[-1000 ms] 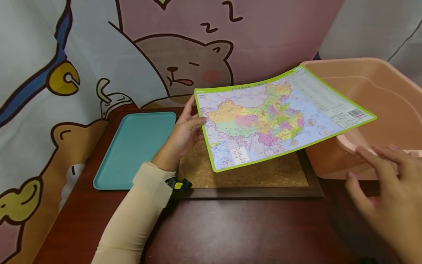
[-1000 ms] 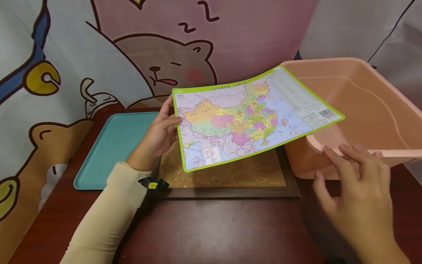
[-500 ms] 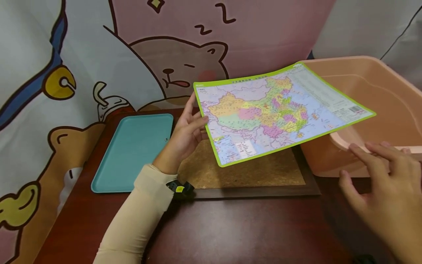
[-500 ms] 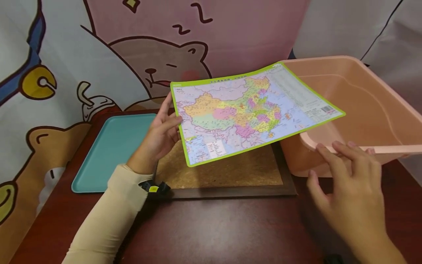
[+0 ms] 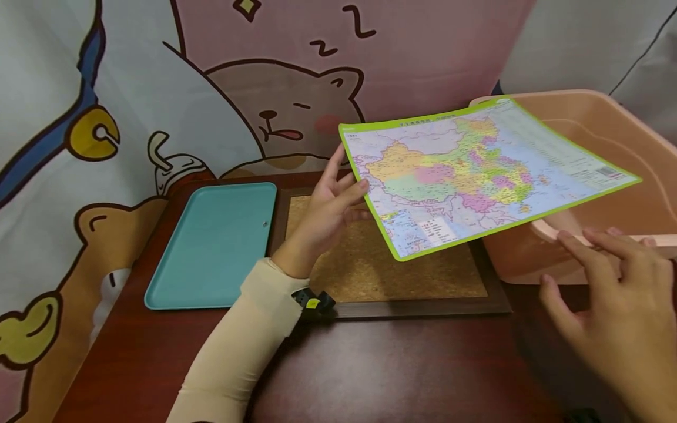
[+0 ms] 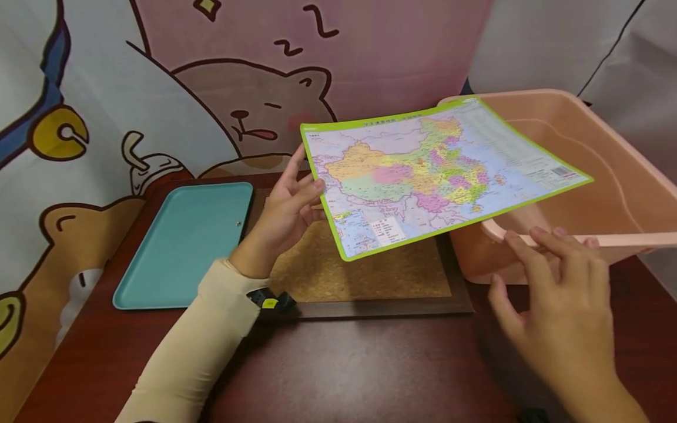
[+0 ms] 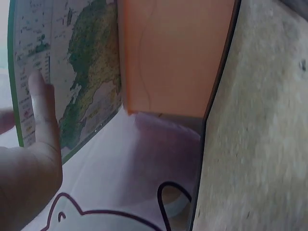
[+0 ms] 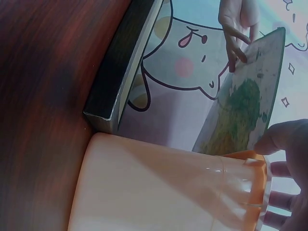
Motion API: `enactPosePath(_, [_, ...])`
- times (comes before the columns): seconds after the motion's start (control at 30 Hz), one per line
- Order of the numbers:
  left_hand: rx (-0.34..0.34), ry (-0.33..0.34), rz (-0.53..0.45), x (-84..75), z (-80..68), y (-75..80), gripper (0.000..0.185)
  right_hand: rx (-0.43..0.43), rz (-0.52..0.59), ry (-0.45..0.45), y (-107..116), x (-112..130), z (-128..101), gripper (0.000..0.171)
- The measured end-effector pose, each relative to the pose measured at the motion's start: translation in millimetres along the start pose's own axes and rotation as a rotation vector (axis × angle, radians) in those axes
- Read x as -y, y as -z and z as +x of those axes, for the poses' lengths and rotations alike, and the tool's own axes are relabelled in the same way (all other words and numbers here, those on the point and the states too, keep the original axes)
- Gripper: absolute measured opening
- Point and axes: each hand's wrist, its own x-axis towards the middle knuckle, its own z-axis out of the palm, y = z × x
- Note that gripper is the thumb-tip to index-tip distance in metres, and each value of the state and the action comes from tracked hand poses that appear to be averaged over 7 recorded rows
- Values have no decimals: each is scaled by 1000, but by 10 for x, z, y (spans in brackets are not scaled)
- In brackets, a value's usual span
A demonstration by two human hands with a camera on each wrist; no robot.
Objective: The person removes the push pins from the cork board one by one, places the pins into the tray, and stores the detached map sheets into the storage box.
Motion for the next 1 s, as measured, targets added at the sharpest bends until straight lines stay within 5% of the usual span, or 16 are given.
enactPosePath(0.37, [-79,46,-5,148,120,-299,61,-36,-1,15,-8,14,22,61])
enactPosePath(1.0, [-76,83,-13,277,246,-652,65,15,-2,29,1,-2,0,58])
